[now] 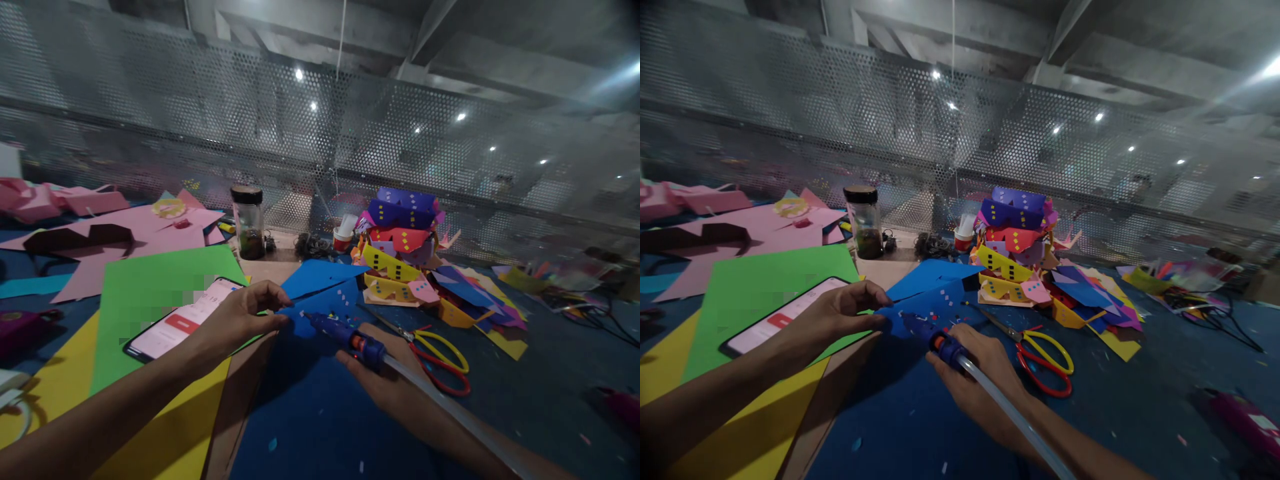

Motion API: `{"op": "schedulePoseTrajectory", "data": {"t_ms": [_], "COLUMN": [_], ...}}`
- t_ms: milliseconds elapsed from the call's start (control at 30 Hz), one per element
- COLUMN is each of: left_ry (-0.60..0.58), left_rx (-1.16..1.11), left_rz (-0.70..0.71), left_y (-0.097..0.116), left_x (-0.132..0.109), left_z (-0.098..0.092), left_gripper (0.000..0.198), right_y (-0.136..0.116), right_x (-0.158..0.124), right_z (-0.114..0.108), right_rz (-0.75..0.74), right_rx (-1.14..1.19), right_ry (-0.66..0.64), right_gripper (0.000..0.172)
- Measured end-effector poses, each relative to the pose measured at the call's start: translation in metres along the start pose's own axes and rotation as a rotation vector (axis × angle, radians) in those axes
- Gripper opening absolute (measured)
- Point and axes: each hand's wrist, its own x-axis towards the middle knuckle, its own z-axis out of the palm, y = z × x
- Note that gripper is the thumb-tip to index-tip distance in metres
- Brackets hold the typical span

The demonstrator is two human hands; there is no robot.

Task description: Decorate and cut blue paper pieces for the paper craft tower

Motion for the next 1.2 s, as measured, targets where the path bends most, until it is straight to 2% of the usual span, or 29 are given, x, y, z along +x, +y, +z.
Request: {"op": "schedulePoseTrajectory", "data": {"t_ms": [733, 1000, 1200], "left_ry": [-0.017, -0.025, -0.051], "left_rx": [-0.041, -0.030, -0.043], "left_rz": [-0.007, -0.037, -0.024], "left_y": [0.0000, 0.0014, 0.0000], "left_x": [-0.0010, -0.0004, -0.0002], "left_z": [-0.0010, 0.0000, -0.0006], "left_gripper": [0.030, 0.030, 0.032], "right_y": [0.0036, -0.0051, -0.0007], "right_x": [-0.0010, 0.0003, -0.0003], "right_z": [0.0013, 0.0033, 0.0034], "right_rz": [0.004, 0.015, 0.006], "right_rx": [-0.033, 0.067, 0.006], "right_ry": [-0.020, 0.081, 0.067], "right_gripper": [0.024, 0.029, 0.028]}}
